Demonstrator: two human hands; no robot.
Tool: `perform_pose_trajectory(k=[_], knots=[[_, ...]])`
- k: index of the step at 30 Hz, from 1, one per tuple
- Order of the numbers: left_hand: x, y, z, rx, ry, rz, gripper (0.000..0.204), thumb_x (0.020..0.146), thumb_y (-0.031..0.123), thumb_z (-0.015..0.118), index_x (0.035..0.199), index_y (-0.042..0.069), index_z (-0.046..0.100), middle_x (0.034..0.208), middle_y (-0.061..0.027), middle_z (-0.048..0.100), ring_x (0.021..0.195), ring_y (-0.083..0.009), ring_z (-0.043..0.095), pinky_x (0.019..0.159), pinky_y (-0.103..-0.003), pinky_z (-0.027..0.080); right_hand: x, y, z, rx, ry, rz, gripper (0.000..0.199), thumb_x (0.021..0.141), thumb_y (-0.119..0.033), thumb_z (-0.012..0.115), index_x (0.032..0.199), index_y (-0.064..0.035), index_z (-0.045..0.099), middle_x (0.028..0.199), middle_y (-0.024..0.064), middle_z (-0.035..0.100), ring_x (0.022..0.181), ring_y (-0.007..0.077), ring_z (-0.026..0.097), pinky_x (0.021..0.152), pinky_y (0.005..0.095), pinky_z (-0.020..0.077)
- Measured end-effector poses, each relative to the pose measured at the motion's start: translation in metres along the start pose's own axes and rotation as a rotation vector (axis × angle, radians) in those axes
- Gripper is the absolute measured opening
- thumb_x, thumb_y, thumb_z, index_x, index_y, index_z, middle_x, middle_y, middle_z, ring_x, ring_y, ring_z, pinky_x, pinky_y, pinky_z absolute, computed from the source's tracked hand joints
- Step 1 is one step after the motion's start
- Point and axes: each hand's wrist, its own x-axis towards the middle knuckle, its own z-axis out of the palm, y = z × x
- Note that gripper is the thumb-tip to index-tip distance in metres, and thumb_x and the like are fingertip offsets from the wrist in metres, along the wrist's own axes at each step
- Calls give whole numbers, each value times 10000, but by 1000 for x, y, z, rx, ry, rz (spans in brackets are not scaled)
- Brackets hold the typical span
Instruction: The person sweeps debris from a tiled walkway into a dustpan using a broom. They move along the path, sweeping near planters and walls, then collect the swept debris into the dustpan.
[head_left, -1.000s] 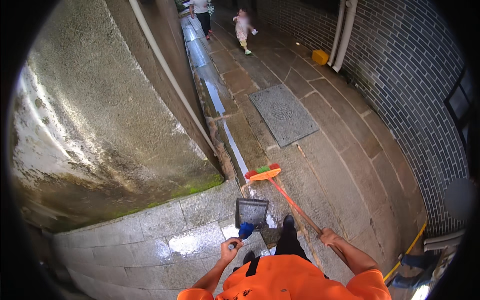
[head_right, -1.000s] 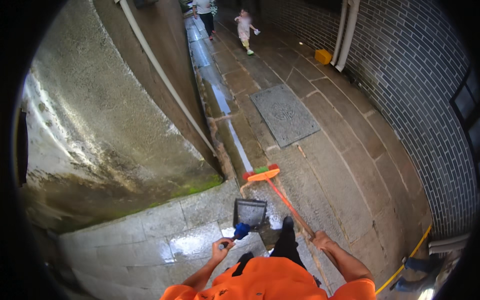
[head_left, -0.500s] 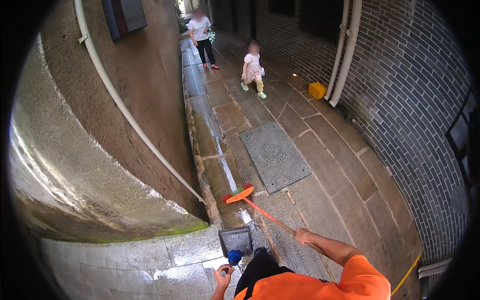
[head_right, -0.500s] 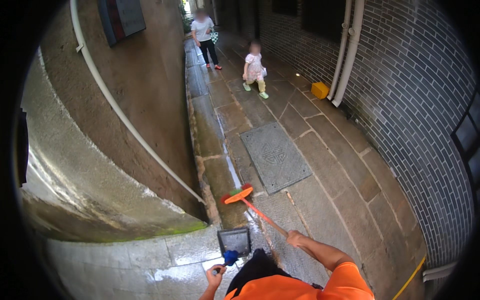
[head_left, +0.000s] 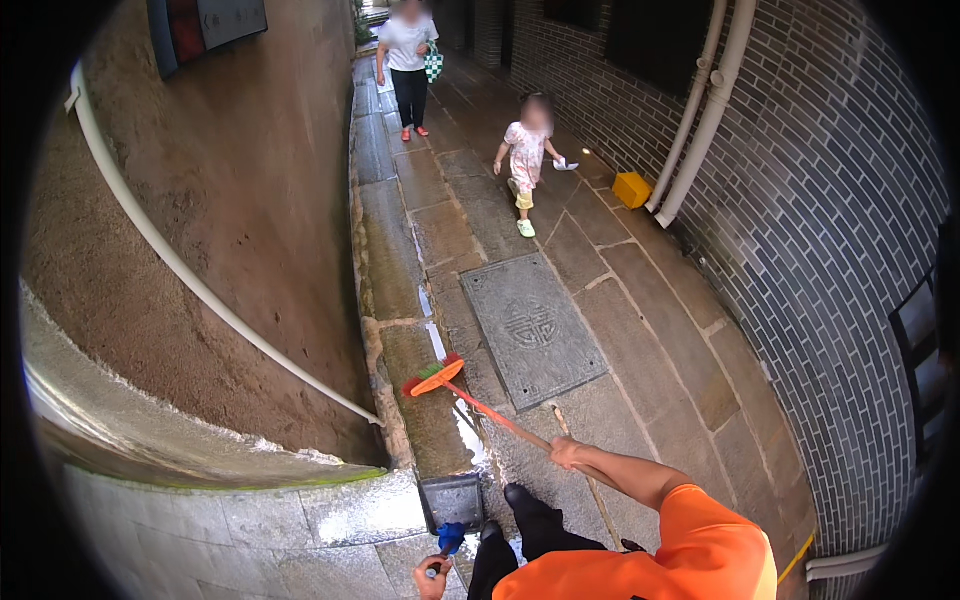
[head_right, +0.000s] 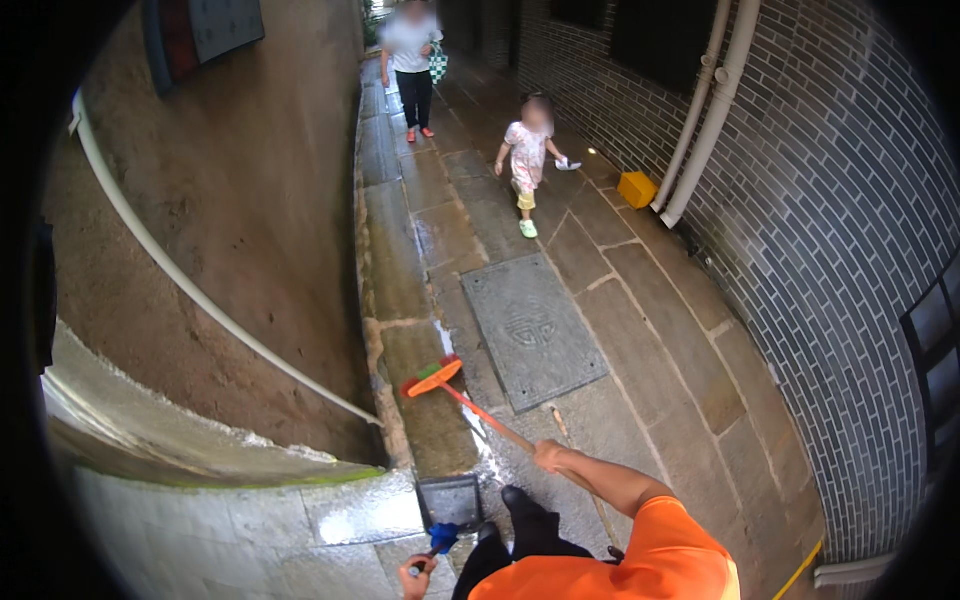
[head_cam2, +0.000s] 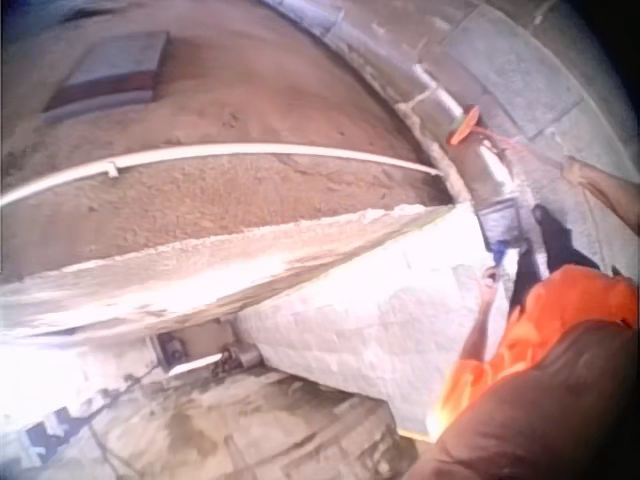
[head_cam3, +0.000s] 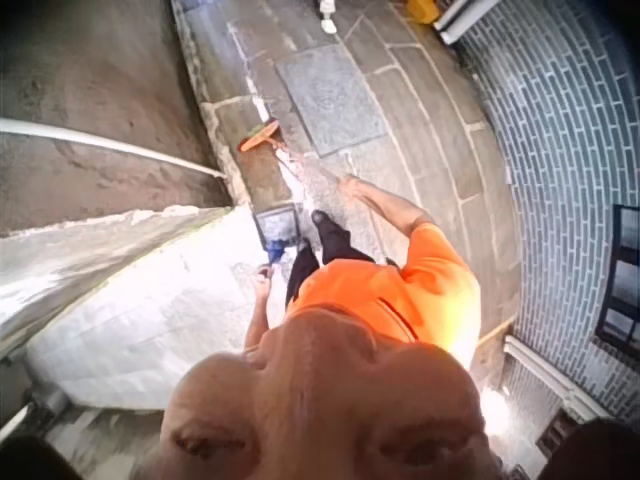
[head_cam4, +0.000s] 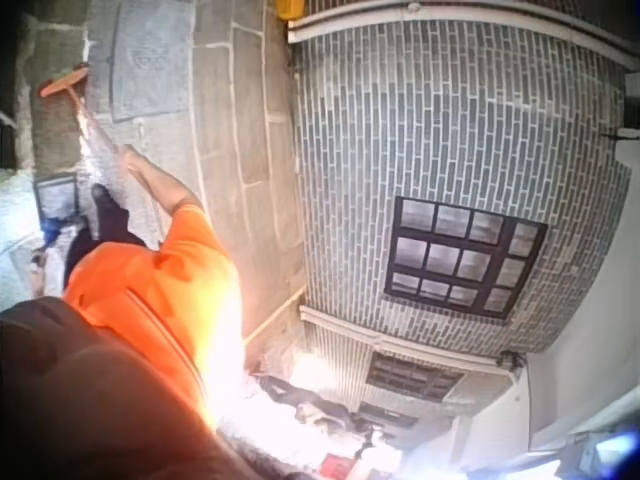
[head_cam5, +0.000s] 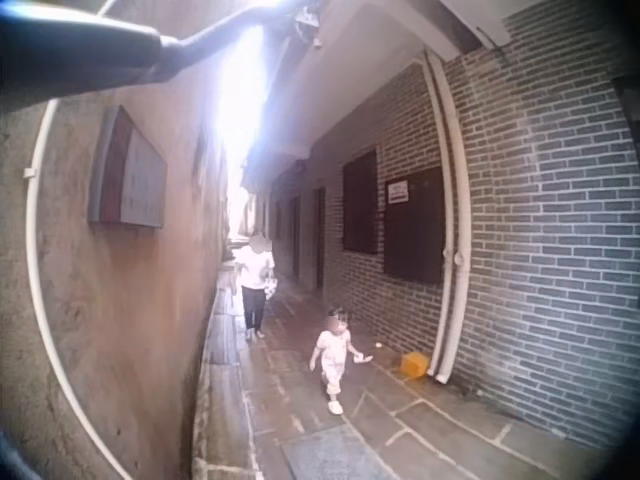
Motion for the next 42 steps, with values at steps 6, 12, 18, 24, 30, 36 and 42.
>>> perform_pose_trajectory(k=[6, 12, 18, 24, 30, 36, 42], knots=[[2, 34, 17, -12, 55, -35, 38, 763, -23, 571, 756, 12, 585, 815, -92, 592, 726, -166, 553, 676, -300, 487, 66, -44, -66, -47, 0, -37, 222, 726, -111, 465, 569, 29, 533, 468, 121, 511, 377, 220, 507, 374, 341, 407], [15, 18, 24, 82, 113, 2, 81, 681, 37, 665, 717, -4, 605, 692, -92, 614, 654, -136, 581, 606, -269, 471, 153, -47, -88, -22, 157, -220, 212, 793, -175, 488, 767, 27, 544, 540, 77, 494, 523, 173, 543, 449, 324, 435], [15, 35, 16, 133, 115, -132, 104, 679, 18, 677, 728, 16, 585, 780, -85, 629, 666, -171, 594, 637, -271, 472, 164, -111, -78, -37, 69, -20, 153, 782, -100, 492, 748, 49, 494, 520, 99, 495, 341, 180, 464, 294, 323, 368], [33, 43, 10, 127, 95, -165, 121, 659, 12, 688, 720, 22, 584, 741, -86, 619, 652, -178, 593, 629, -279, 469, 151, -86, -22, -314, -66, -120, 137, 742, -67, 482, 717, 68, 487, 529, 140, 519, 391, 221, 529, 320, 352, 400], [33, 35, 6, 159, 155, -213, 115, 650, 15, 686, 716, 26, 593, 712, -98, 621, 665, -189, 607, 637, -291, 466, -13, -4, 51, -416, -396, 73, 173, 746, -7, 442, 870, 114, 438, 580, 139, 518, 431, 218, 541, 383, 350, 444], [18, 24, -2, 124, 181, -149, 102, 666, -23, 661, 713, 17, 580, 735, -77, 617, 672, -160, 598, 637, -272, 468, -145, -24, 6, -55, -481, 230, 166, 707, -96, 556, 614, -22, 441, 489, 29, 440, 356, 109, 402, 321, 264, 300], [-11, 18, 5, 62, 155, -129, 132, 660, -32, 670, 716, 9, 558, 781, -76, 614, 661, -156, 599, 622, -258, 474, -88, -36, -35, 99, -251, 75, 69, 666, 36, 500, 731, 22, 483, 529, 39, 441, 361, 99, 412, 290, 236, 287]])
